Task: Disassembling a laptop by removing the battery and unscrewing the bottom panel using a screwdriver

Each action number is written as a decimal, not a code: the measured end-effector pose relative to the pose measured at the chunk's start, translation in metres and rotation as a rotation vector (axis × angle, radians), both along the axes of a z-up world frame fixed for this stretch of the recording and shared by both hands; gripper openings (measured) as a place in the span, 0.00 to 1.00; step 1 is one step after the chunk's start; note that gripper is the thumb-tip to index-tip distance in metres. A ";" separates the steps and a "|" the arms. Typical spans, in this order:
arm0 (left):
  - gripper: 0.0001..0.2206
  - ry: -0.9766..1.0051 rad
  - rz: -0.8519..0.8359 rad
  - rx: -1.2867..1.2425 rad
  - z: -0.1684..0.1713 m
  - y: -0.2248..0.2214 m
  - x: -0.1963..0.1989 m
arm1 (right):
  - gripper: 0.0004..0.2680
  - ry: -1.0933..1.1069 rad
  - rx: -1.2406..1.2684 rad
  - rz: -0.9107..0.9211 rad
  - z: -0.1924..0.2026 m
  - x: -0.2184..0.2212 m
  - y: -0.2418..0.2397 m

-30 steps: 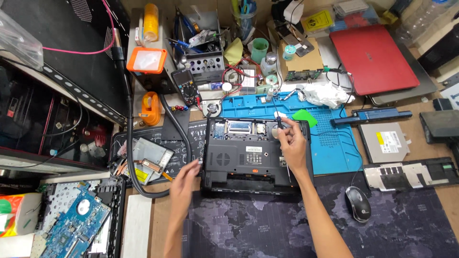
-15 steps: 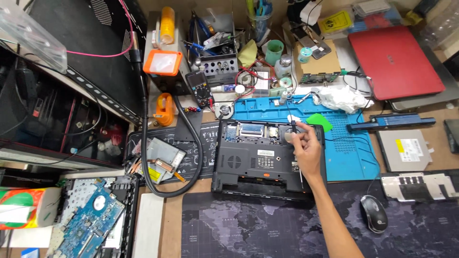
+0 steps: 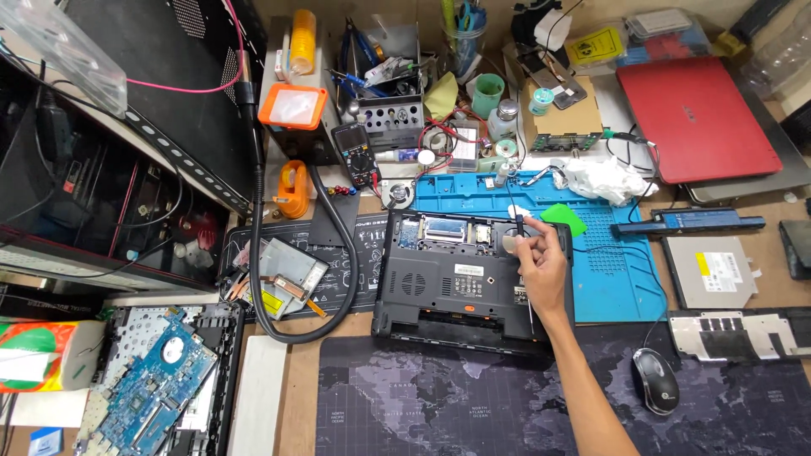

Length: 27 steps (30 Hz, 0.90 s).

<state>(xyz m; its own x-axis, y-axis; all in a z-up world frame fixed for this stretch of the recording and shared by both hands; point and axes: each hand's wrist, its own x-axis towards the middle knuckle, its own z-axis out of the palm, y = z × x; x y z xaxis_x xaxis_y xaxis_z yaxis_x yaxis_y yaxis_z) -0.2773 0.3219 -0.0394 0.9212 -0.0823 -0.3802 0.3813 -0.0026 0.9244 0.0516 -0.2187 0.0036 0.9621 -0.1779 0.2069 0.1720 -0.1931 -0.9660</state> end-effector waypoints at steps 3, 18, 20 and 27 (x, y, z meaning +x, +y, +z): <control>0.09 0.018 -0.025 -0.008 -0.011 0.007 0.008 | 0.14 0.003 -0.001 0.002 0.001 -0.001 0.001; 0.10 0.094 -0.159 -0.042 -0.012 0.002 0.061 | 0.14 0.005 -0.009 -0.002 0.003 -0.002 0.001; 0.10 0.105 -0.173 -0.046 -0.016 0.000 0.062 | 0.14 -0.008 -0.008 0.002 -0.003 0.000 0.000; 0.12 0.140 -0.249 -0.061 0.038 -0.063 0.104 | 0.14 -0.001 -0.014 -0.010 -0.001 -0.001 0.000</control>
<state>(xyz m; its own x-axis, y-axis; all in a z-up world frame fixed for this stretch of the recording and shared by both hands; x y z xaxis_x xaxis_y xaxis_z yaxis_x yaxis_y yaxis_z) -0.1731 0.2589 -0.0012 0.8089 -0.3261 -0.4892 0.4995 -0.0579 0.8644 0.0507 -0.2186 0.0026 0.9599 -0.1851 0.2104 0.1710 -0.2080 -0.9631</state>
